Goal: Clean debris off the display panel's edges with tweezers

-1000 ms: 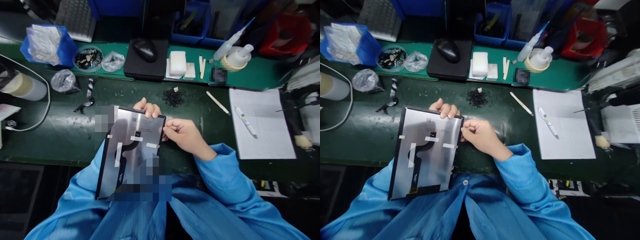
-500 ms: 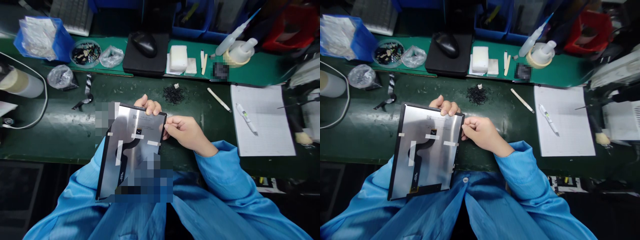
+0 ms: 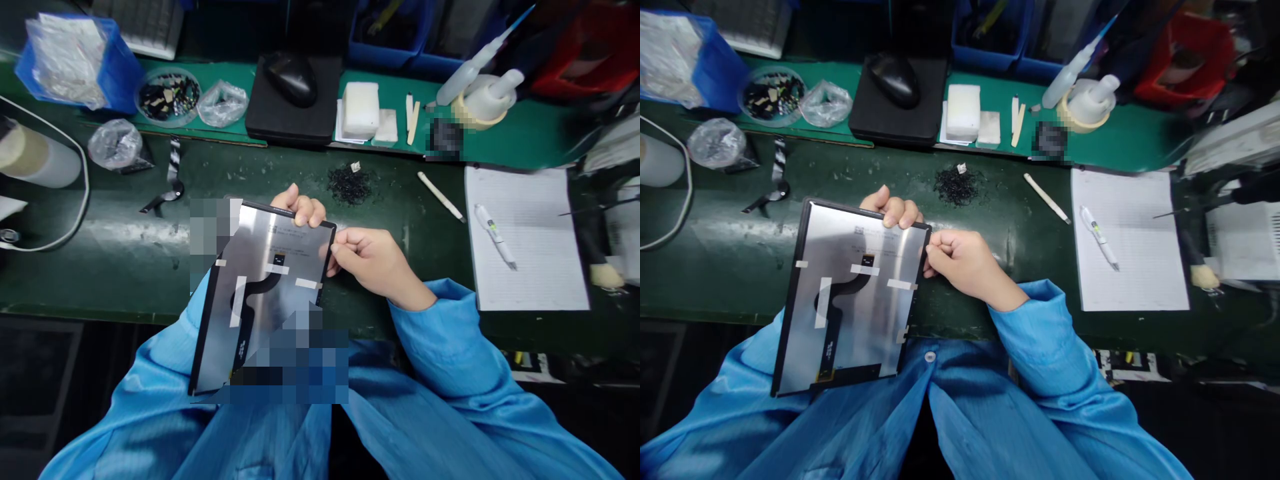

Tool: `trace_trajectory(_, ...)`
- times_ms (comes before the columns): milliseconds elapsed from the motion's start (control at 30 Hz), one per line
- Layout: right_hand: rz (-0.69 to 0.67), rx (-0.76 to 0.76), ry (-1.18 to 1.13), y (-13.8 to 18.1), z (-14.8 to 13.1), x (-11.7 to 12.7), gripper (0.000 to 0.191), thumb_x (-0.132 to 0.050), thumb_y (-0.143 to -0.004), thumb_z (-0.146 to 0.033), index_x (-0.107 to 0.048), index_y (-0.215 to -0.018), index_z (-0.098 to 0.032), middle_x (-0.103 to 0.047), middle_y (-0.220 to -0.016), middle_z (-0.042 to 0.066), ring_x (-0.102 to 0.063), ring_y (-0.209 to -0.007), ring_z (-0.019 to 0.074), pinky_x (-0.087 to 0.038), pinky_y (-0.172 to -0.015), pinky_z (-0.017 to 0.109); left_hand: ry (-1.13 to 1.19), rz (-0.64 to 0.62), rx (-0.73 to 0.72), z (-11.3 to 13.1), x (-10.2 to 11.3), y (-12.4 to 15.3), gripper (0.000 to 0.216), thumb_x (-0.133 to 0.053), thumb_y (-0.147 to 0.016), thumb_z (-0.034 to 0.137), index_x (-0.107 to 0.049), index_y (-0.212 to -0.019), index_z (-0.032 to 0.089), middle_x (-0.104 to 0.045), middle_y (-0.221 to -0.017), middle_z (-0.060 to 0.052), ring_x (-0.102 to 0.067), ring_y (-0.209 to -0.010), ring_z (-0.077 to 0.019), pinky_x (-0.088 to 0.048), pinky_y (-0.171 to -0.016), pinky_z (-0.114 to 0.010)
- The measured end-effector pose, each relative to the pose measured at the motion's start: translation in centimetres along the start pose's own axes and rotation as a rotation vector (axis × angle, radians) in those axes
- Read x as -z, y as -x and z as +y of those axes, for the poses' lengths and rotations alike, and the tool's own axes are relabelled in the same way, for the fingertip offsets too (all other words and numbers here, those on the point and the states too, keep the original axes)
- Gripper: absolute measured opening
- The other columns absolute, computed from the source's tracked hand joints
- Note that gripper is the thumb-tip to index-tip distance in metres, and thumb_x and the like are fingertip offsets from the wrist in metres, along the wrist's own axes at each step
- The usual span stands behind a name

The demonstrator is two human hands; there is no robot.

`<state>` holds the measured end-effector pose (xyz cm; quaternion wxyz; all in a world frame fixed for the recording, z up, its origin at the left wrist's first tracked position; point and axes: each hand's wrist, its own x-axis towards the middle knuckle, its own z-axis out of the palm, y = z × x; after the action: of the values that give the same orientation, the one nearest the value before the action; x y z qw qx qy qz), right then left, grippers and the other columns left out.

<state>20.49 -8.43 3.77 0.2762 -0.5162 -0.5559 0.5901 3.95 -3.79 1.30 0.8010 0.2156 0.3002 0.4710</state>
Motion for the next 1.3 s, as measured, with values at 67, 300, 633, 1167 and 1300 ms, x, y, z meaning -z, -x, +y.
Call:
trace_trajectory(67,-0.024,-0.003,-0.010,0.0,0.0,0.2,0.016,-0.065,-0.085,-0.030,-0.064,-0.074,-0.019,-0.075,-0.069,0.003,-0.073,-0.063,0.0158,-0.061,-0.062,0.027,0.001,-0.011,-0.006,0.0,0.3,0.0,0.059,-0.037,-0.103,0.048,-0.038,-0.049,0.022,-0.043,-0.058,-0.002,-0.043,-0.051,-0.0136,-0.047,-0.052,-0.030)
trace_trajectory(300,0.075,0.017,0.057,0.0,0.4,-0.5,0.016,-0.064,-0.081,-0.022,-0.060,-0.066,-0.020,-0.071,-0.062,0.002,-0.070,-0.056,0.0153,-0.056,-0.053,0.024,0.004,-0.014,-0.034,-0.3,-0.1,0.1,0.061,-0.036,-0.103,0.049,-0.039,-0.049,0.021,-0.040,-0.056,-0.001,-0.042,-0.049,-0.0127,-0.047,-0.051,-0.028)
trace_trajectory(633,0.002,0.009,0.004,0.0,0.2,0.0,0.020,-0.066,-0.084,-0.030,-0.060,-0.068,-0.019,-0.074,-0.066,0.004,-0.072,-0.060,0.0166,-0.059,-0.059,0.027,0.011,0.001,-0.019,-0.1,-0.2,0.0,0.063,-0.032,-0.105,0.047,-0.037,-0.048,0.021,-0.040,-0.057,-0.001,-0.041,-0.048,-0.0124,-0.045,-0.051,-0.030)
trace_trajectory(1167,0.025,0.021,0.029,0.1,0.0,-0.2,0.017,-0.063,-0.083,-0.023,-0.060,-0.066,-0.019,-0.072,-0.062,0.002,-0.071,-0.057,0.0151,-0.058,-0.055,0.024,0.034,-0.030,-0.023,-0.1,-0.3,0.0,0.065,-0.032,-0.105,0.047,-0.035,-0.046,0.020,-0.040,-0.056,-0.001,-0.041,-0.049,-0.0112,-0.043,-0.050,-0.026)
trace_trajectory(1300,0.086,0.022,0.040,0.0,0.2,-0.6,0.015,-0.062,-0.080,-0.020,-0.060,-0.065,-0.019,-0.070,-0.060,0.001,-0.069,-0.054,0.0144,-0.055,-0.051,0.023,0.048,-0.032,-0.027,-0.3,-0.3,0.0,0.064,-0.029,-0.105,0.044,-0.035,-0.046,0.020,-0.040,-0.056,-0.002,-0.041,-0.048,-0.0115,-0.044,-0.050,-0.028)
